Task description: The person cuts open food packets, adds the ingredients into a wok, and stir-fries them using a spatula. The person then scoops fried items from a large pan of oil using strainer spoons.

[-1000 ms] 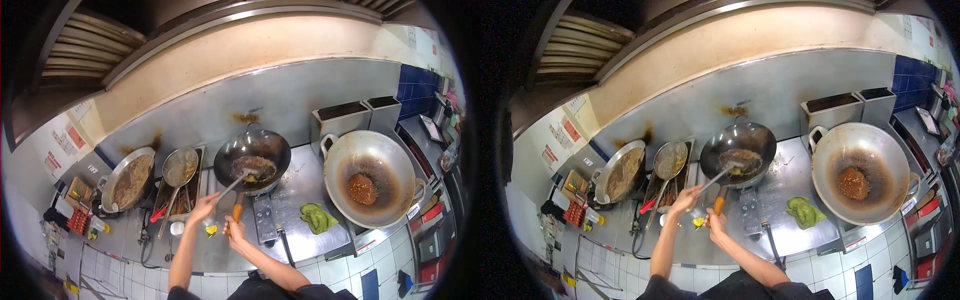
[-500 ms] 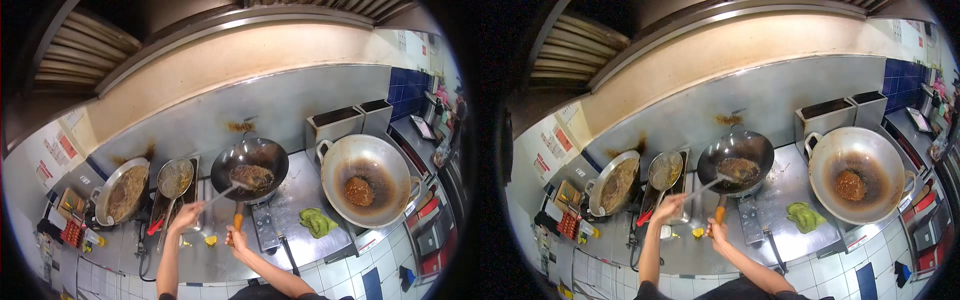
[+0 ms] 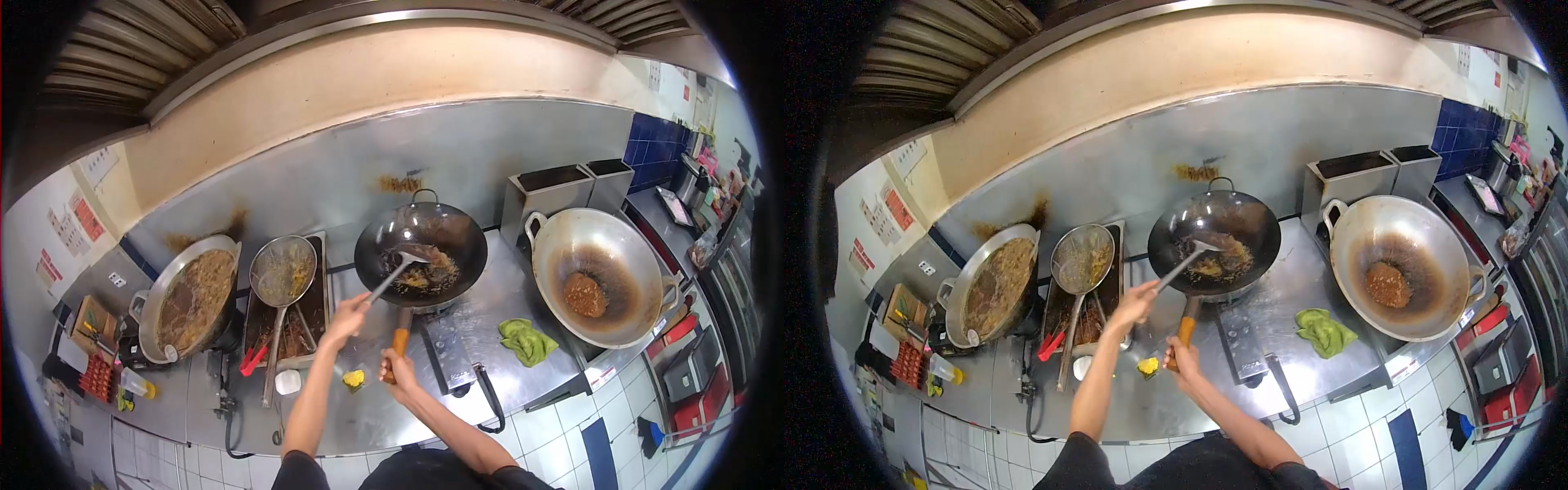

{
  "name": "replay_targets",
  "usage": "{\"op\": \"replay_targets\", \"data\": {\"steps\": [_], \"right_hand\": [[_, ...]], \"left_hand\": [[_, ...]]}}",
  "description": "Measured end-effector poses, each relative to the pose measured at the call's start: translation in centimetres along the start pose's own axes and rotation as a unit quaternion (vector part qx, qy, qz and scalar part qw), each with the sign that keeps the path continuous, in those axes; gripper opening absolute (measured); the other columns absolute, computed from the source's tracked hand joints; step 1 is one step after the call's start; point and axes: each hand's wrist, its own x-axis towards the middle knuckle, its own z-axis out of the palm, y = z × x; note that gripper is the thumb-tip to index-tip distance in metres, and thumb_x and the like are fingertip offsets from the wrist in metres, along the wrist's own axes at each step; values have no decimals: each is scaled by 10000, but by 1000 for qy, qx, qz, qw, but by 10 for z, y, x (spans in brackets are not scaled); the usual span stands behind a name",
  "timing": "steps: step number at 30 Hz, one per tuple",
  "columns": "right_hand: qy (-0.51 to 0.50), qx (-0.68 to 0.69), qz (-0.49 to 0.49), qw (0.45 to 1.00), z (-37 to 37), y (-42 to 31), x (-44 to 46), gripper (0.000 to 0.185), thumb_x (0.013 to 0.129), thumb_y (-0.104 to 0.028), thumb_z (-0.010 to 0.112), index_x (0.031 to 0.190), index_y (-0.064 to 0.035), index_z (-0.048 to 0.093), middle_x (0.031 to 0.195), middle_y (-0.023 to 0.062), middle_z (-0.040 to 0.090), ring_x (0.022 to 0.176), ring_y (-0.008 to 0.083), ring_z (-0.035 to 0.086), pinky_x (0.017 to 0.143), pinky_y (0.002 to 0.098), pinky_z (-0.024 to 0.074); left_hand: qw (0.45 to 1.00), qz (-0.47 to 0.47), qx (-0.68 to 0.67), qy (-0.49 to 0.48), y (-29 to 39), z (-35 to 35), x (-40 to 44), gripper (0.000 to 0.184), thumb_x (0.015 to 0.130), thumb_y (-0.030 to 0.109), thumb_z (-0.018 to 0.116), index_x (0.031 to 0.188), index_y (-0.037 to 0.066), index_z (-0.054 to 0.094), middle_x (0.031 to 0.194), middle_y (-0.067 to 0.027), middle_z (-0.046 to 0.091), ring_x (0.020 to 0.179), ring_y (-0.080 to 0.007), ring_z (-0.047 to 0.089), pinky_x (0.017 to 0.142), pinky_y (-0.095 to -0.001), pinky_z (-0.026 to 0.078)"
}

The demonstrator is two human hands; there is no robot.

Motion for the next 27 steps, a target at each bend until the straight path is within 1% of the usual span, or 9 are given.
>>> {"op": "replay_targets", "data": {"steps": [3, 6, 7, 11, 14, 16, 19, 24, 27], "right_hand": [[0, -9, 21, 1000, -6, -28, -18, 180, 843, -149, 643, 862, -85, 476, 631, 4, 464, 500, 117, 444, 456, 280, 362], [-25, -12, 34, 999, -22, -46, -22, 179, 848, -152, 643, 862, -88, 477, 633, 5, 470, 500, 118, 445, 461, 281, 368], [-32, -7, 31, 999, -21, -40, -17, 176, 852, -153, 642, 850, -89, 478, 638, 11, 480, 499, 121, 450, 463, 282, 379], [2, 6, -1, 1000, -5, -13, -7, 178, 855, -161, 645, 832, -84, 487, 646, 18, 492, 507, 127, 465, 461, 290, 391], [0, -9, 9, 1000, -18, -38, -25, 185, 850, -164, 652, 834, -81, 488, 646, 18, 493, 511, 126, 467, 463, 291, 392], [-11, -18, 8, 1000, -22, -52, -25, 191, 846, -166, 655, 833, -77, 486, 645, 16, 491, 514, 125, 471, 464, 294, 393], [-2, -7, 9, 1000, -22, -21, -8, 201, 844, -179, 655, 842, -76, 483, 641, 14, 485, 498, 125, 466, 459, 298, 389], [-4, -19, 6, 1000, -30, -43, -25, 184, 850, -167, 637, 845, -82, 474, 633, 14, 482, 491, 124, 462, 452, 303, 392], [-23, -16, 20, 999, -38, -54, -15, 177, 851, -159, 630, 852, -84, 470, 634, 16, 483, 492, 124, 465, 449, 303, 395]], "left_hand": [[996, -40, -34, -76, 2, -17, -25, 392, 956, 166, 516, 1329, 46, 516, 535, 61, 391, 417, -46, 320, 383, -241, 214], [992, -93, -8, -84, 25, -62, -39, 386, 959, 169, 512, 1323, 40, 521, 534, 59, 393, 416, -45, 326, 377, -241, 219], [996, -30, 35, -73, 31, -60, -35, 389, 957, 169, 511, 1322, 33, 517, 543, 63, 387, 414, -47, 319, 373, -239, 220], [1000, -9, -12, -21, 9, -25, -12, 368, 965, 165, 497, 1308, 38, 533, 544, 72, 358, 412, -51, 290, 376, -234, 218], [994, -57, -13, -95, 18, -42, -38, 372, 962, 165, 506, 1311, 39, 530, 548, 76, 354, 411, -47, 278, 376, -238, 212], [993, -94, -15, -76, 32, -66, -49, 361, 961, 167, 510, 1297, 40, 542, 536, 77, 349, 404, -50, 283, 371, -238, 215], [999, -16, 50, -7, 34, -38, -31, 366, 954, 184, 525, 1280, 19, 546, 536, 80, 361, 410, -49, 301, 372, -235, 239], [995, -69, 22, -76, 42, -27, -57, 366, 957, 189, 516, 1289, 39, 551, 545, 77, 341, 417, -50, 300, 389, -241, 210], [995, -82, 58, -14, 56, -39, -62, 378, 956, 169, 508, 1309, 35, 528, 549, 78, 347, 401, -44, 276, 365, -230, 189]]}}
